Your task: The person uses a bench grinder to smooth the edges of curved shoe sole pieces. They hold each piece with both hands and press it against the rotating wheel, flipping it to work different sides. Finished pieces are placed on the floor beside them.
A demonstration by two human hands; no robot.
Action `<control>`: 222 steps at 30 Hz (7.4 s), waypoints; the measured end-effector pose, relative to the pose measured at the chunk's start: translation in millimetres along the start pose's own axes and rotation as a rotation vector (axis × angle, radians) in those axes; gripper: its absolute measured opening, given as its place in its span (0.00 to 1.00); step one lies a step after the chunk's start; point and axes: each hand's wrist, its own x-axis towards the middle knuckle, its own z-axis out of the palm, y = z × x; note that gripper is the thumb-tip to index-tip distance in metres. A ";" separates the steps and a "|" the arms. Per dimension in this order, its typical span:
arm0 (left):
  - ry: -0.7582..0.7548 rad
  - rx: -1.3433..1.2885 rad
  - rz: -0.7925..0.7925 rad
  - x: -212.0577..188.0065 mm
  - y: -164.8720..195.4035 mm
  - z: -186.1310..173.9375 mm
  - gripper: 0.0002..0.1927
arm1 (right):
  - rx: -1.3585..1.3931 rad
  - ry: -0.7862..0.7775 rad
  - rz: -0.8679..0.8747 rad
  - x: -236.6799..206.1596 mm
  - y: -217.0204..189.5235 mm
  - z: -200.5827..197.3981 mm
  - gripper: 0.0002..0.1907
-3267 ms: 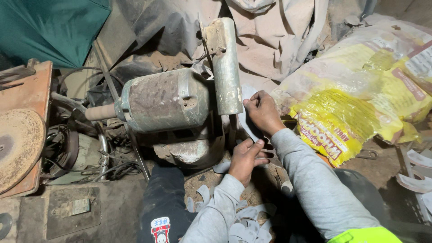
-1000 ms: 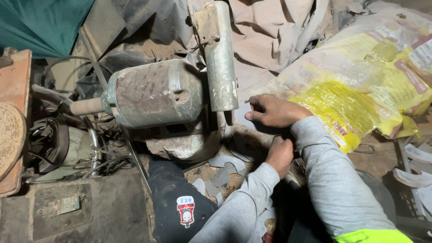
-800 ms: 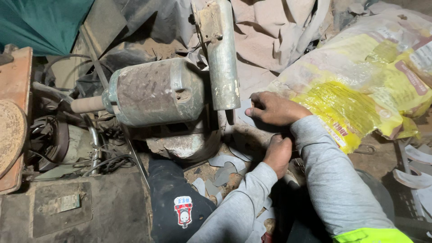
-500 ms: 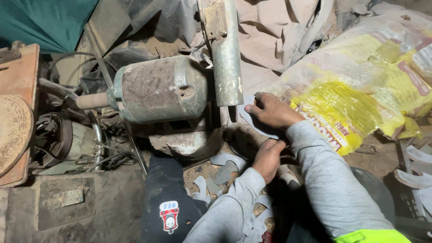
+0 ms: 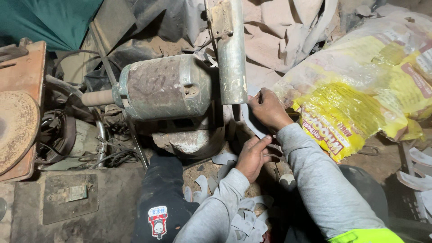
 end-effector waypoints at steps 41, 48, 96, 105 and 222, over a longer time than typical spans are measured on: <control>0.428 1.136 0.511 -58.5 38.0 -1.3 0.11 | -0.061 -0.779 0.102 -26.3 30.5 -115.5 0.19; 0.360 1.067 0.483 -58.4 54.1 -2.8 0.13 | -0.137 -0.736 0.148 -29.0 25.0 -117.2 0.27; 0.071 0.502 0.043 -29.3 30.9 -21.3 0.24 | 0.322 -0.541 -0.049 -18.7 29.3 -66.8 0.13; 0.029 0.300 0.069 -29.8 41.0 -26.3 0.19 | 0.528 -0.518 0.021 -5.2 23.5 -31.9 0.13; -0.044 0.232 0.051 -19.5 37.3 -41.7 0.20 | 0.034 -0.269 -0.110 3.4 10.5 -23.9 0.17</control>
